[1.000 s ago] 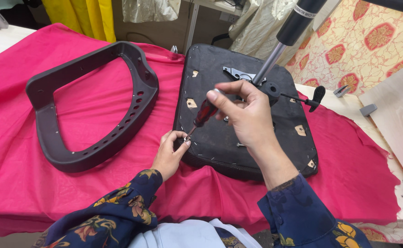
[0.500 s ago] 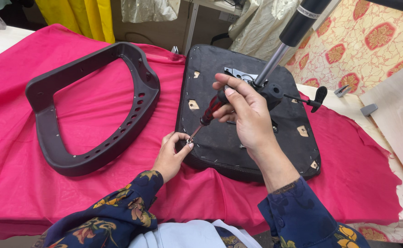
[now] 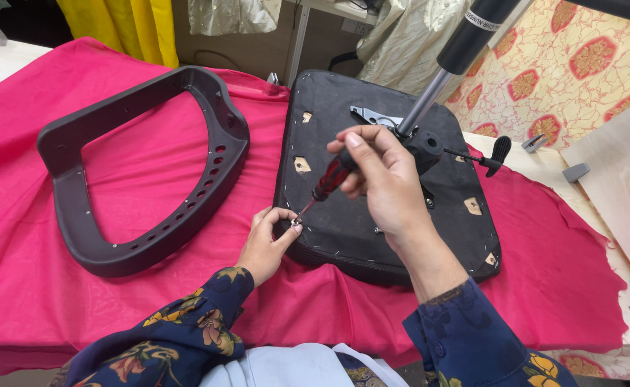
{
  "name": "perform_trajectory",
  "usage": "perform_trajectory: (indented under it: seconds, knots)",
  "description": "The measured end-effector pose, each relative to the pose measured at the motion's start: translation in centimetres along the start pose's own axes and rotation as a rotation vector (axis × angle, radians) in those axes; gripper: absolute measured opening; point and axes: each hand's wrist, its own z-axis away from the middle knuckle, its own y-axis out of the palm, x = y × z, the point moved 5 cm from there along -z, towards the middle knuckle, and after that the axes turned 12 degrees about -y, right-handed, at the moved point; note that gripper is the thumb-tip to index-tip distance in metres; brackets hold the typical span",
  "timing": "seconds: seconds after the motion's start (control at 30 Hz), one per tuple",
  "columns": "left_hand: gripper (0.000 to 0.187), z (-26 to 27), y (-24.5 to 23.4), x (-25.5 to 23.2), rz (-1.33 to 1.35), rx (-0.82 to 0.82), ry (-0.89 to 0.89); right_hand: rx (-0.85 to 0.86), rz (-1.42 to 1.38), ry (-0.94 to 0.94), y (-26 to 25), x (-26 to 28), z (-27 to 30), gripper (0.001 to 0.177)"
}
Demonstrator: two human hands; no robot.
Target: The person uses a screwdriver to fasten screws into the underside of an overturned chair seat, securing the central gas-lift mechanism. A separate chair frame rests nearby on a pink cloth.
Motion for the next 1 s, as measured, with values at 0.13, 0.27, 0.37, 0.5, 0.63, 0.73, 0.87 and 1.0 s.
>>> perform_trajectory:
  seconds: [0.13, 0.27, 0.37, 0.5, 0.63, 0.73, 0.87, 1.0]
  knots:
    - [0.027, 0.1, 0.1, 0.0, -0.001, -0.012, 0.000, 0.026, -0.140, 0.061, 0.0, 0.2, -0.1, 0.031]
    - [0.026, 0.2, 0.2, 0.0, 0.011, -0.022, 0.002, -0.007, 0.171, -0.074, -0.8, 0.3, 0.0, 0.029]
    - [0.026, 0.2, 0.3, 0.1, 0.018, -0.030, 0.007, -0.029, 0.112, -0.182, -1.0, 0.1, 0.3, 0.032]
    - [0.026, 0.3, 0.4, 0.3, 0.009, -0.043, 0.037, -0.061, 0.061, -0.036, -1.6, -0.4, 0.9, 0.026]
    - [0.027, 0.2, 0.5, 0.3, 0.005, -0.044, 0.036, -0.033, -0.078, 0.093, -1.5, 0.4, 0.7, 0.027]
    - [0.029, 0.3, 0.6, 0.4, 0.019, -0.055, 0.004, -0.014, -0.186, 0.145, -1.3, 0.7, 0.6, 0.034]
    - [0.029, 0.2, 0.5, 0.5, 0.016, -0.048, 0.000, -0.003, -0.017, 0.071, -1.5, 0.8, 0.8, 0.032]
    - [0.029, 0.1, 0.7, 0.6, 0.033, -0.048, -0.006, -0.052, 0.159, -0.016, -2.1, 0.1, 1.3, 0.031]
